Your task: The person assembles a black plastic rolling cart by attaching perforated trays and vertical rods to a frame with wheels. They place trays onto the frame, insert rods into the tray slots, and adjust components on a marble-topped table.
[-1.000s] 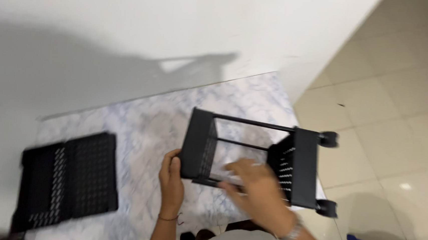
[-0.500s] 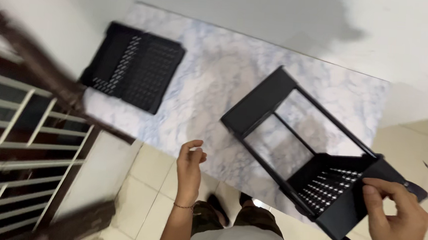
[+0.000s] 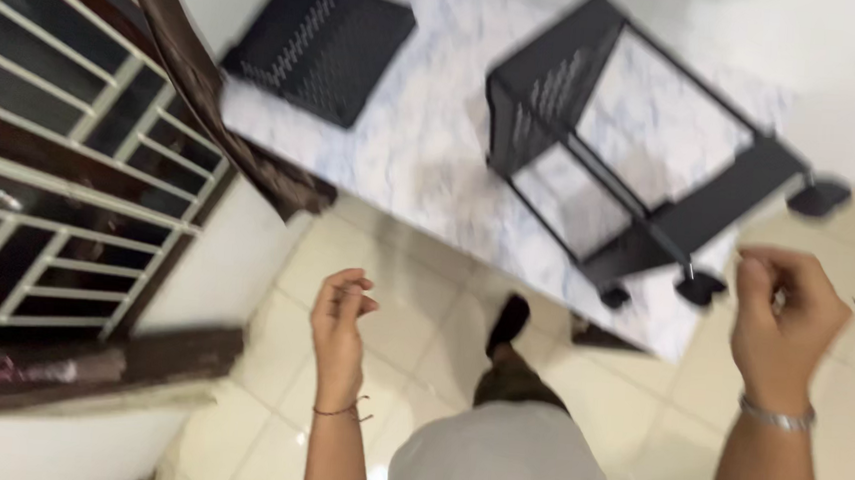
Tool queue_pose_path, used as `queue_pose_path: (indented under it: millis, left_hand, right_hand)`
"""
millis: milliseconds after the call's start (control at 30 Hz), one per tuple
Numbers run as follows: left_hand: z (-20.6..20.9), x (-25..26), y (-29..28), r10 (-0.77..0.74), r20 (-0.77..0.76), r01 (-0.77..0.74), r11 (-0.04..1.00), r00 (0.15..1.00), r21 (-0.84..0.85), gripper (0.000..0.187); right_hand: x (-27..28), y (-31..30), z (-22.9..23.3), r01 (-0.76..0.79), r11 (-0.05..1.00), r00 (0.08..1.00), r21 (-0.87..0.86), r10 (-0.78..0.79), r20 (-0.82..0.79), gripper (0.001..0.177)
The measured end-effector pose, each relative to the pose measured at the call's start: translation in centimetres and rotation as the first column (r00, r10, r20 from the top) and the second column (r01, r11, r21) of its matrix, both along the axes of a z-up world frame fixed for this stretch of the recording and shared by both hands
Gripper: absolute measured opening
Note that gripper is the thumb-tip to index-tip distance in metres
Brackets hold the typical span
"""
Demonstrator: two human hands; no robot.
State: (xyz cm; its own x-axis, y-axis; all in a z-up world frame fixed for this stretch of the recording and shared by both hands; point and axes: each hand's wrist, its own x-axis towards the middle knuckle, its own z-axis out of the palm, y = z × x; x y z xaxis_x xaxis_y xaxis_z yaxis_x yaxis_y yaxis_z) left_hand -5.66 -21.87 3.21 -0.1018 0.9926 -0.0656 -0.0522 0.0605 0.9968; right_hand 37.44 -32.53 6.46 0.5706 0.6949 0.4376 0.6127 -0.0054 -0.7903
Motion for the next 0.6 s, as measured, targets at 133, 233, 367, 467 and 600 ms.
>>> queue_pose_path:
  millis: [133, 233, 367, 467, 600]
  left_hand:
    - [-2.4, -4.3, -7.8, 0.162, 0.04, -0.151, 0.968, 0.986, -0.202, 0.022]
    - [-3.5, -7.1, -12.2, 0.285, 0.109, -0.254, 0.938, 0.952, -0.234, 0.02]
    - [-2.9, -9.4, -15.5, 0.471, 0.109, -0.441, 0.871, 0.875, -0.218, 0.019]
    - [-2.5, -9.7, -16.4, 0.527, 0.146, -0.499, 0.846, 0.837, -0.187, 0.019]
    - [-3.2, -6.5, -17.3, 0.51, 0.151, -0.477, 0.854, 0.847, -0.209, 0.02]
  right_hand:
    - [-2.1, -2.9, 0.4, -0.068, 0.995, 0.997, -0.075, 0.07, 0.019, 0.005]
    - [-3.3, -4.6, 2.0, -0.103, 0.982, 0.994, -0.156, 0.105, 0.004, 0.006]
    - [-3.4, -5.2, 4.8, -0.119, 0.962, 0.992, -0.245, 0.124, 0.005, 0.008]
    - [-3.3, -4.2, 5.7, -0.185, 0.957, 0.977, -0.224, 0.203, 0.061, 0.008]
    - [-2.9, -3.5, 5.5, -0.27, 0.935, 0.957, -0.231, 0.288, 0.046, 0.009]
